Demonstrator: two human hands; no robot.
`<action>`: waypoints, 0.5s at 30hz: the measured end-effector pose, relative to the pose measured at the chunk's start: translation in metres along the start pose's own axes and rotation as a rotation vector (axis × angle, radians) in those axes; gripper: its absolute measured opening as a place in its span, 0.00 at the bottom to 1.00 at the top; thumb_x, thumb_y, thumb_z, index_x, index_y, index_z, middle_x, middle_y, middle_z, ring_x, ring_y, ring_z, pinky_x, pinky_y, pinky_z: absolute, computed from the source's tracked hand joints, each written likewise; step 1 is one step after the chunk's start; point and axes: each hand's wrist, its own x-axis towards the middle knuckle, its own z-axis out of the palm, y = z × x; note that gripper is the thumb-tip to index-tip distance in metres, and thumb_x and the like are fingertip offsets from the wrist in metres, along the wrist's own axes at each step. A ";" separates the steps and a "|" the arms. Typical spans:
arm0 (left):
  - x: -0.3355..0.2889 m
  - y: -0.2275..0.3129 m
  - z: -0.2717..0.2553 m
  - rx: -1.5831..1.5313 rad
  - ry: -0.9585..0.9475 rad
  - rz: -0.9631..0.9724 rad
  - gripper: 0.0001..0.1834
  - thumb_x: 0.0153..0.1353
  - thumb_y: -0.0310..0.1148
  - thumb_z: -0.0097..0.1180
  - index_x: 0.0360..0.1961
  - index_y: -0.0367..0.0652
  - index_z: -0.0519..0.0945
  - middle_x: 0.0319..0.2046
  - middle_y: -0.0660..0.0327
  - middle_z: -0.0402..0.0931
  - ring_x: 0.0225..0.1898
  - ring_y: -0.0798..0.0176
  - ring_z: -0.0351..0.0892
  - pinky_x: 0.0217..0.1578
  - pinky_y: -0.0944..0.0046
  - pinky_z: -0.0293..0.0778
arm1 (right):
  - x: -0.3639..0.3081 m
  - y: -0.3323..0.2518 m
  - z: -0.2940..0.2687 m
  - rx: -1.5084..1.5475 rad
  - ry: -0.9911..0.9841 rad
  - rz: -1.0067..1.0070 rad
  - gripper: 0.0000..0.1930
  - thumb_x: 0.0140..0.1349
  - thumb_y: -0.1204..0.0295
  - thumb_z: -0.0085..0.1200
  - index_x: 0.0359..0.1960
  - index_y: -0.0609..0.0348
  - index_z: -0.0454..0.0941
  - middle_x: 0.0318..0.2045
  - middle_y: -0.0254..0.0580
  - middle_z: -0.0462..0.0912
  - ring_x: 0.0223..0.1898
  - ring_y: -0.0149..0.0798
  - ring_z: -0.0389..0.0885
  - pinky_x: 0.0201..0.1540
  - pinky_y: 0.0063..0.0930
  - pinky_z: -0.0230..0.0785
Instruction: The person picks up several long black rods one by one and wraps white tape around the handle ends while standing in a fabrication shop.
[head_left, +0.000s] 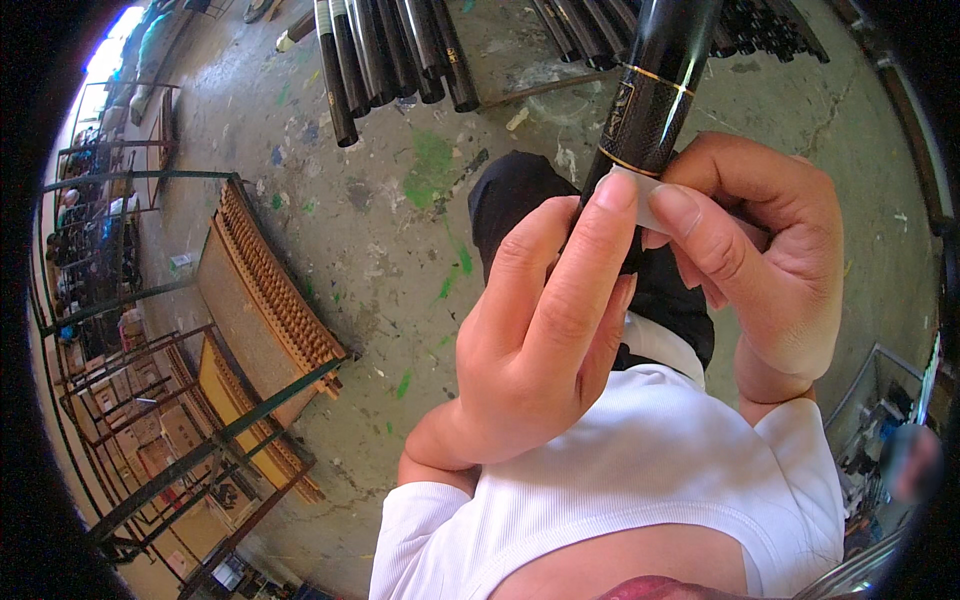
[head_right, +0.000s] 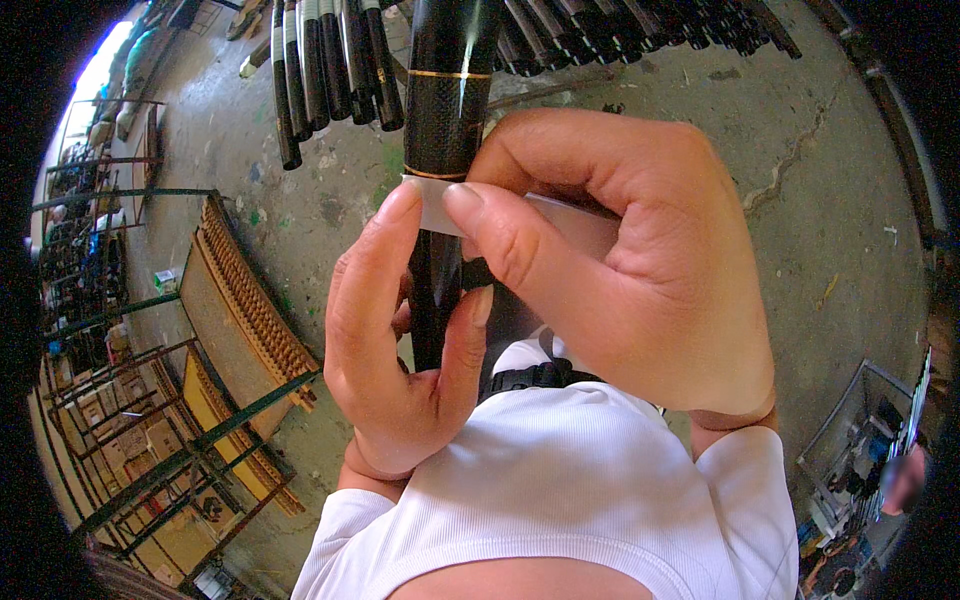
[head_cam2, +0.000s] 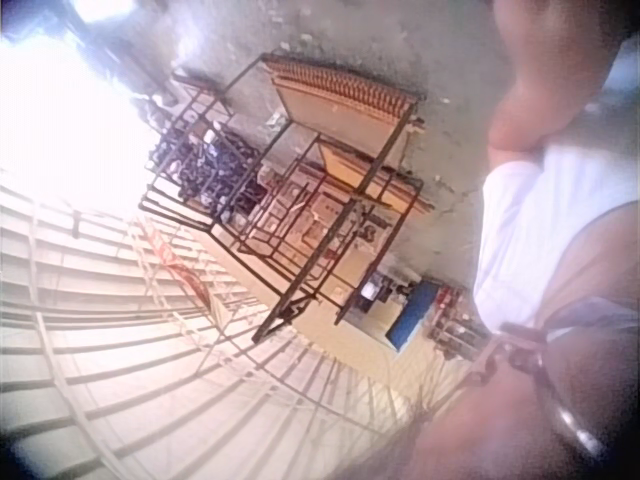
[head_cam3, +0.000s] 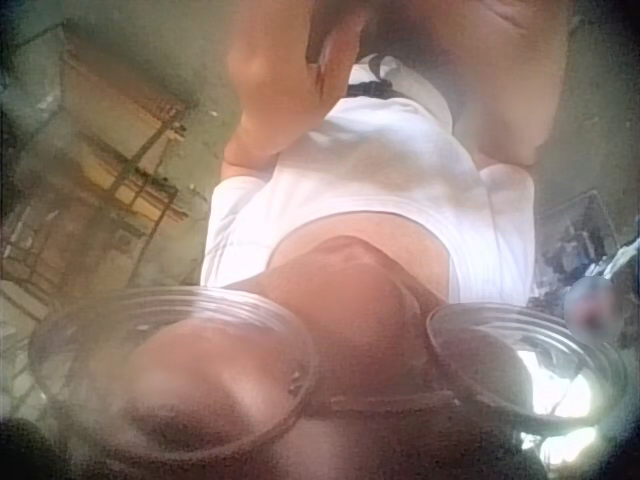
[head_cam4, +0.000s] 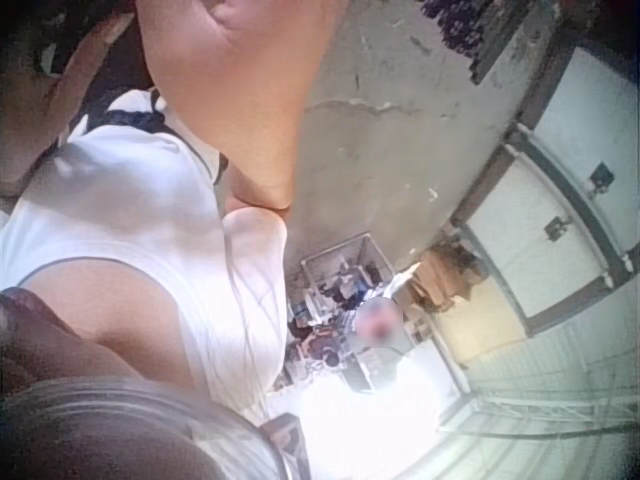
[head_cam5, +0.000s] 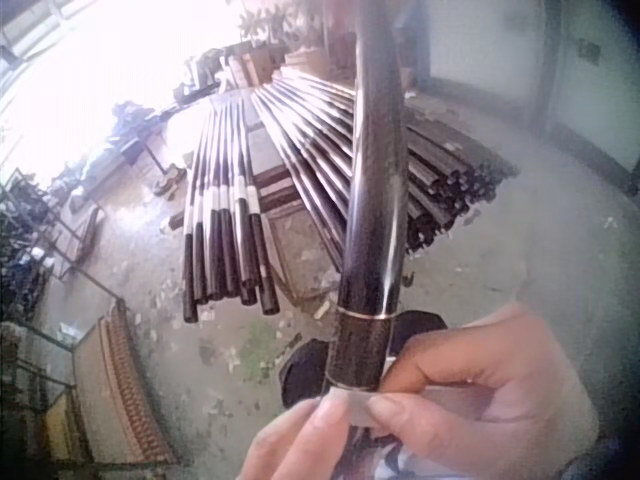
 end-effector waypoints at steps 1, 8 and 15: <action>0.000 0.000 0.000 0.002 0.003 0.003 0.29 0.51 0.23 0.61 0.56 0.31 0.68 0.50 0.48 0.72 0.44 0.58 0.76 0.37 0.68 0.73 | 0.000 0.000 0.000 0.005 0.000 0.005 0.09 0.56 0.69 0.55 0.23 0.63 0.77 0.19 0.32 0.75 0.17 0.18 0.64 0.15 0.12 0.49; 0.001 0.000 0.000 -0.008 -0.010 0.001 0.28 0.52 0.24 0.60 0.55 0.31 0.68 0.49 0.47 0.73 0.43 0.57 0.76 0.37 0.68 0.72 | -0.002 -0.001 -0.001 0.025 0.011 0.025 0.09 0.56 0.69 0.55 0.23 0.63 0.77 0.20 0.33 0.75 0.16 0.18 0.64 0.16 0.12 0.50; 0.002 -0.002 0.001 -0.023 -0.008 0.023 0.28 0.52 0.24 0.60 0.55 0.31 0.68 0.49 0.46 0.73 0.41 0.57 0.77 0.36 0.68 0.72 | -0.002 0.000 -0.003 0.031 0.009 0.033 0.10 0.56 0.68 0.54 0.23 0.63 0.77 0.20 0.33 0.75 0.16 0.18 0.64 0.16 0.12 0.50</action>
